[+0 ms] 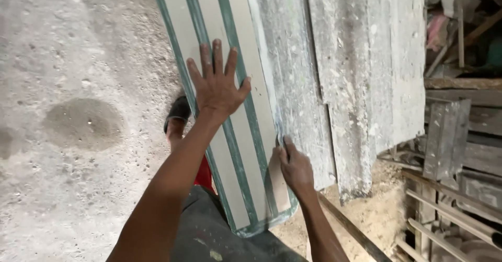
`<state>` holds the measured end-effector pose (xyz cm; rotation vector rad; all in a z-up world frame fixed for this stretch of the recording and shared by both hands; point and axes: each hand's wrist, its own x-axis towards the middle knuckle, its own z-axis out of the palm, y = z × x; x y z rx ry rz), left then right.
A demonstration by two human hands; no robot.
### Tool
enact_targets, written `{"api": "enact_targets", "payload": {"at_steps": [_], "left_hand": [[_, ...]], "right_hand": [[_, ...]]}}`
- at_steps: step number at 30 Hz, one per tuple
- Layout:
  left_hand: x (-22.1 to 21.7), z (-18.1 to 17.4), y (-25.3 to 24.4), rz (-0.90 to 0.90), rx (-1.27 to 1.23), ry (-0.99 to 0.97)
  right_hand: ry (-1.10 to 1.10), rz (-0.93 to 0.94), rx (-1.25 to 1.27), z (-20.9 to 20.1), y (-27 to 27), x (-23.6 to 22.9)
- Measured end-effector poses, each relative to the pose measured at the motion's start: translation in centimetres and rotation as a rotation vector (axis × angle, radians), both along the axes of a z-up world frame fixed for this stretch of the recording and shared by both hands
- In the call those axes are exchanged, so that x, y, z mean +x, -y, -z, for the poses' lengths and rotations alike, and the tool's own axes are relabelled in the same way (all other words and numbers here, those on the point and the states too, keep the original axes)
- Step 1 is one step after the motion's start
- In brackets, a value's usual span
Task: The person sands a long, striped wooden plank resting on a workbench using a sanding block. They move along the length of the plank, applying pressure and smoothing the surface. The camera moves erratically during the process.
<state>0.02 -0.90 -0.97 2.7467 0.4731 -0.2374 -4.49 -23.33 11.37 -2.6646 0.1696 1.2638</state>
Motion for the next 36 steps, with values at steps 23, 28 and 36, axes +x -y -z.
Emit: {"api": "enact_targets", "payload": {"at_steps": [23,28,36], "left_hand": [[0.0,0.1,0.1,0.014,-0.004,-0.015],[-0.1,0.4,0.1,0.019,-0.009,0.011],[-0.2,1.7,0.4,0.008,0.059,0.168]], "right_hand": [[0.106,-0.115,0.018,0.8,-5.1,6.0],[0.011,-0.090,-0.072,0.6,-1.7,0.4],[0.225,-0.177,0.064,3.1,-7.8,10.7]]}}
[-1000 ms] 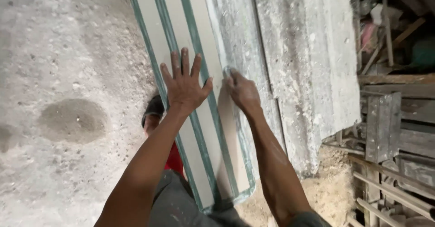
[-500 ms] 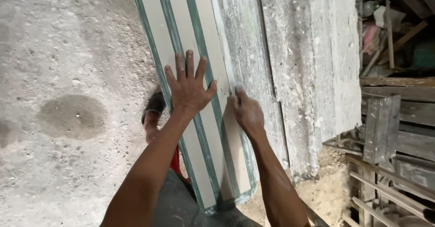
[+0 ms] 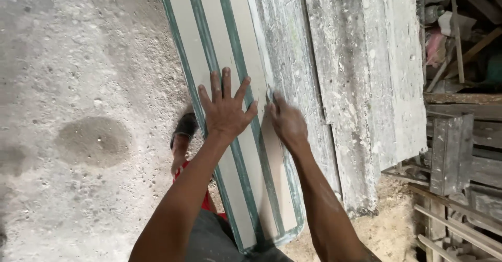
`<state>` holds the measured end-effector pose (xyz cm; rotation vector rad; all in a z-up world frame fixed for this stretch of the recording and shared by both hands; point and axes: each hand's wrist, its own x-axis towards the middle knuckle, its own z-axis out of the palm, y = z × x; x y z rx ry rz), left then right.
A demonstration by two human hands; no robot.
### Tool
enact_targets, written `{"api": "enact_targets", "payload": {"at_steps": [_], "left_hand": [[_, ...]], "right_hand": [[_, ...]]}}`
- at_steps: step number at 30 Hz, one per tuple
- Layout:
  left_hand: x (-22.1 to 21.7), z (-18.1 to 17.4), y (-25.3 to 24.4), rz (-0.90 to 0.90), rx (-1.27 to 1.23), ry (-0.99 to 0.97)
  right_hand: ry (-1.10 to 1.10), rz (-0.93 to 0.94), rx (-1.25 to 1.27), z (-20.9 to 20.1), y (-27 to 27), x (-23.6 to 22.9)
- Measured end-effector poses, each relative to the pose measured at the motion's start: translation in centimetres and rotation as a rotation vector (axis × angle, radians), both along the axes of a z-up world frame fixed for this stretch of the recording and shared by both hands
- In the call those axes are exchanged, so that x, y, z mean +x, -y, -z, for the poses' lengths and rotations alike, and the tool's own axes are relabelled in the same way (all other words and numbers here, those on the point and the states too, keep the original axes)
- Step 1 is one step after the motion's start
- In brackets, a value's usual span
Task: The person sands a long, striped wooden plank resting on a workbench using a sanding block. They move along the length of the plank, applying pressure and smoothing the surface. The camera moves erratically during the process.
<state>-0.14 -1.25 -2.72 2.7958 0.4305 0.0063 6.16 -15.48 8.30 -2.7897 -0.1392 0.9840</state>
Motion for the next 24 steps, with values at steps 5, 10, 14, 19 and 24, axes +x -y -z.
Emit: {"api": "enact_targets", "payload": {"at_steps": [5,10,14,19,24], "left_hand": [[0.1,-1.5,-0.2,0.010,-0.088,-0.191],[-0.2,-1.5,0.1,0.011,-0.062,-0.146],[0.1,0.0,-0.4,0.008,-0.049,-0.124],[0.3,-0.7,-0.2,0.023,-0.033,-0.114],[-0.2,1.2,0.3,0.035,0.087,0.082]], "right_hand": [[-0.209,0.132,-0.104,-3.4,6.2,-10.2],[-0.184,0.045,-0.118,-2.2,3.0,-3.3],[-0.099,-0.011,-0.066,-0.9,1.5,0.5],[-0.249,0.104,-0.103,-4.2,5.3,-7.6],[-0.251,0.102,-0.111,-0.4,5.0,-6.0]]}}
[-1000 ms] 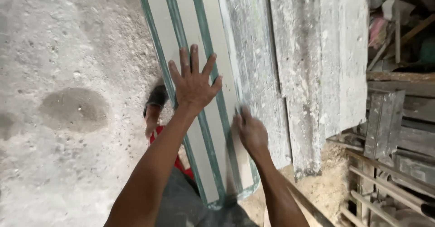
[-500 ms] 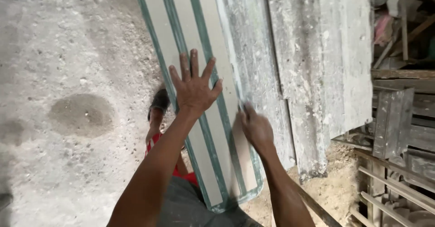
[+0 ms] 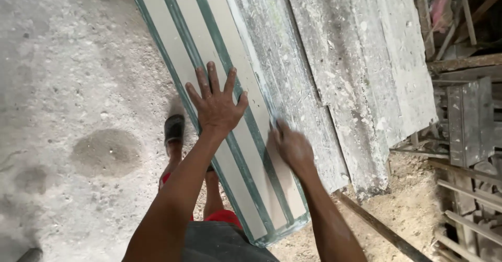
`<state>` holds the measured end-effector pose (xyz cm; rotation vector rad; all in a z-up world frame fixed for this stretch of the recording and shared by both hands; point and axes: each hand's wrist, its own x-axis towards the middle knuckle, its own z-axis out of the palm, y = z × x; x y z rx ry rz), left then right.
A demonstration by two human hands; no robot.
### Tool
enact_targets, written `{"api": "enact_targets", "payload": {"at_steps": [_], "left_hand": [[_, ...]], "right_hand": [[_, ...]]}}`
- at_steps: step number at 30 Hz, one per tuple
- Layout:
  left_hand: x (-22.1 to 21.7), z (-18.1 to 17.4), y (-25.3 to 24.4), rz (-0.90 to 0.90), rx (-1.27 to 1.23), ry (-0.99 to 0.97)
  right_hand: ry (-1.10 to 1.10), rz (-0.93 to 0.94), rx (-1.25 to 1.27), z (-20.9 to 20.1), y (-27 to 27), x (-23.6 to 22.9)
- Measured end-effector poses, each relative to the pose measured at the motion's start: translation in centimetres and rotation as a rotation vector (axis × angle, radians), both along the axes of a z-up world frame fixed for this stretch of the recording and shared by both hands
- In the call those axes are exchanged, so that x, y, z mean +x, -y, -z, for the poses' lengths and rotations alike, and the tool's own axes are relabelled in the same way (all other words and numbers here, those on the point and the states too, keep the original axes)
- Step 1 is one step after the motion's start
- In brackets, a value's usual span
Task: The person sands a long, striped wooden plank resting on a workbench using a sanding block. They move along the length of the plank, applying pressure and smoothing the surface. The camera moves erratically during the process.
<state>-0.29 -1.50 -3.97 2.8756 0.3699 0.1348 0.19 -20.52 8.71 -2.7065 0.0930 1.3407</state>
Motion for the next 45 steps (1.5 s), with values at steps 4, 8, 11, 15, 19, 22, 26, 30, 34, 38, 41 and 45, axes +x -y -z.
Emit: {"api": "enact_targets", "payload": {"at_steps": [4,8,11,15,19,22,26,30,34,38,41,45], "left_hand": [[-0.2,0.7,0.1,0.002,0.112,0.168],[0.4,0.2,-1.4,0.099,0.041,0.098],[6.7,0.0,-6.9,0.078,0.118,0.368],[13.2,1.4,-12.0,0.059,0.084,0.357],[13.9,-0.5,-12.7,0.110,-0.069,0.055],[13.1,0.1,-11.8,0.103,-0.012,0.172],[14.0,0.7,-11.8,0.032,0.022,0.226],[13.3,-0.5,-11.3,0.039,-0.030,0.103],[13.9,0.0,-11.4,0.027,0.019,0.158],[14.3,0.3,-11.4,0.032,-0.011,0.177],[13.8,-0.6,-11.6,0.036,-0.002,0.179],[12.6,-0.8,-10.9,0.035,0.132,0.169]], "right_hand": [[0.220,-0.065,0.087,2.5,-4.2,6.7],[0.129,0.018,0.064,-0.1,-4.6,5.2],[-0.025,0.169,-0.056,-4.2,-3.9,-1.2],[-0.044,0.210,-0.130,-3.0,-6.6,1.4],[0.121,0.113,0.014,1.4,-9.9,11.0],[0.153,0.144,0.047,-0.1,-10.2,9.8],[0.002,0.286,-0.125,-4.3,-8.9,2.7],[-0.004,0.310,-0.167,-1.6,-8.8,4.7],[0.071,0.075,-0.158,0.2,-11.0,12.2],[0.004,0.083,-0.121,-3.1,-11.3,10.4],[-0.102,0.208,-0.147,-5.0,-9.2,5.4],[-0.075,0.148,-0.097,-0.6,-8.2,7.8]]}}
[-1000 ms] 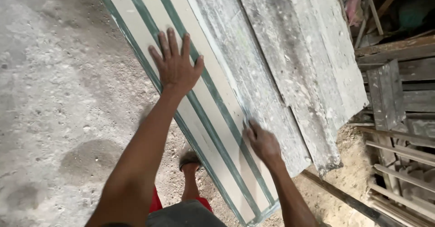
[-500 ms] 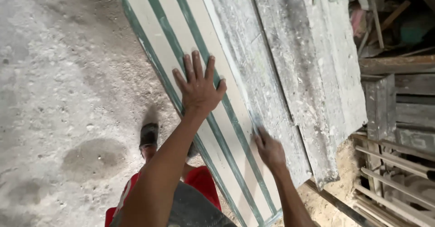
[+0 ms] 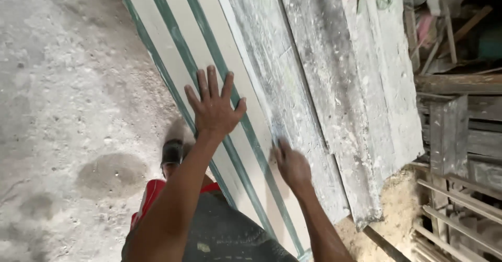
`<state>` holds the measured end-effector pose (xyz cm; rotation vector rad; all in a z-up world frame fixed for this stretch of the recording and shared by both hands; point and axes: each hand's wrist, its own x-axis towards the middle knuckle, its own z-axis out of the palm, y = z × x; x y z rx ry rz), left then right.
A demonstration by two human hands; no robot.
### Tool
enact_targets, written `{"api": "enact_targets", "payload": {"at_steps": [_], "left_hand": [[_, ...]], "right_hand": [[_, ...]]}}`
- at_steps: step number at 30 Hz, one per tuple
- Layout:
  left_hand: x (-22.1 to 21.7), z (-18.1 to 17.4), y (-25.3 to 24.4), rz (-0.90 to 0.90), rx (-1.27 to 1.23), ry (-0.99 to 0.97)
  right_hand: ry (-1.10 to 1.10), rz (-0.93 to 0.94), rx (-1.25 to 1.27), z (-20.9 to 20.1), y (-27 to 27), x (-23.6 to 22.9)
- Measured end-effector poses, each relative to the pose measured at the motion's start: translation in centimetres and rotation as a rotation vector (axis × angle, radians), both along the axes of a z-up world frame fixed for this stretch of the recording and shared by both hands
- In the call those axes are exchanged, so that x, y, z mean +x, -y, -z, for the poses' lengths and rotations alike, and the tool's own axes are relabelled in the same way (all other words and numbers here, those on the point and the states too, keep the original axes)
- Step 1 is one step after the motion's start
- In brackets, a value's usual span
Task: The person sands a long, striped wooden plank resting on a workbench using a sanding block. They move along the length of the plank, applying pressure and smoothing the surface. The camera moves erratically during the process.
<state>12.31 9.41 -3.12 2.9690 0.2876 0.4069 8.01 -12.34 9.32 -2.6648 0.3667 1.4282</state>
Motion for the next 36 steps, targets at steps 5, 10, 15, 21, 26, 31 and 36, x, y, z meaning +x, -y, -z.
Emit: {"api": "enact_targets", "payload": {"at_steps": [5,10,15,21,26,31,36], "left_hand": [[1.7,0.8,-0.6,0.005,-0.134,-0.146],[1.7,-0.5,-0.8,0.029,-0.167,-0.272],[1.0,-0.1,-0.5,-0.011,-0.216,-0.327],[1.6,-1.3,-0.5,0.012,-0.233,-0.365],[1.5,-1.3,-0.6,-0.037,-0.271,-0.500],[1.4,-1.1,-0.5,-0.049,-0.252,-0.517],[1.1,-1.2,-0.6,-0.050,-0.257,-0.602]], "right_hand": [[0.143,-0.110,0.147,1.4,-3.3,7.0],[0.035,0.005,0.056,-0.7,0.1,-0.3],[0.021,-0.049,0.130,-0.1,-4.0,5.4],[0.112,-0.036,0.182,-1.4,-3.8,5.2],[-0.054,0.024,0.094,-2.8,-2.7,2.5],[0.095,-0.089,0.198,-0.5,-7.1,9.6],[-0.021,-0.019,0.117,-2.2,-4.0,4.5]]}}
